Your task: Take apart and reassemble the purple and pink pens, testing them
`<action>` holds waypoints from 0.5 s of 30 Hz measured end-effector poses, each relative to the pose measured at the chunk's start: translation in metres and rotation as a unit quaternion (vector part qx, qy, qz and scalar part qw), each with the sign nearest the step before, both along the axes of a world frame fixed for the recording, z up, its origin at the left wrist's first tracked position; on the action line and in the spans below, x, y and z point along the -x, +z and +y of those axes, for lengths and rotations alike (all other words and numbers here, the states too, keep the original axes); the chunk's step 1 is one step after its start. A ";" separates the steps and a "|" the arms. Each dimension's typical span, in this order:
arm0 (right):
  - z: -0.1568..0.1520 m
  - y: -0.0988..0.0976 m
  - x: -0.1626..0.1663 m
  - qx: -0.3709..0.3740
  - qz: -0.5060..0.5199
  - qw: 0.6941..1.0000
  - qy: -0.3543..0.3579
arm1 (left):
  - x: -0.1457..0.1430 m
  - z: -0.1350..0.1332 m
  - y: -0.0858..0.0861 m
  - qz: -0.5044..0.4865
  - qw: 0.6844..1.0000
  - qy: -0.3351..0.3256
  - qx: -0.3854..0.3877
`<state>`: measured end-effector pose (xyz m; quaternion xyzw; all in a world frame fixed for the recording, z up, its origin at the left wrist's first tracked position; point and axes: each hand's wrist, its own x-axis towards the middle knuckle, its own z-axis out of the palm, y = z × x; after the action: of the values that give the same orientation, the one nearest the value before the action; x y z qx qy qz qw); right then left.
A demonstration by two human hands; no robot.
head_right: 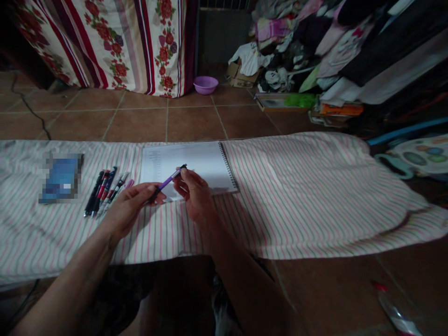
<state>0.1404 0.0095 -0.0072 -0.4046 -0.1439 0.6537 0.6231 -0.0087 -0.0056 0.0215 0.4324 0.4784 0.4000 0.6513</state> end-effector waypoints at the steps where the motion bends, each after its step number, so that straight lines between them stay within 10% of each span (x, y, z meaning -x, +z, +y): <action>1: 0.000 0.000 -0.001 -0.004 -0.012 1.000 0.003 | -0.001 0.000 0.000 0.012 1.000 -0.016 -0.003; 15: -0.009 0.004 0.005 -0.045 -0.121 0.988 0.083 | 0.001 0.003 -0.013 -0.090 0.992 0.053 0.071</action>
<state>0.1350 0.0005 -0.0030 -0.4391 -0.2810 0.6423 0.5619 -0.0096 -0.0023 0.0085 0.3215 0.4671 0.4365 0.6985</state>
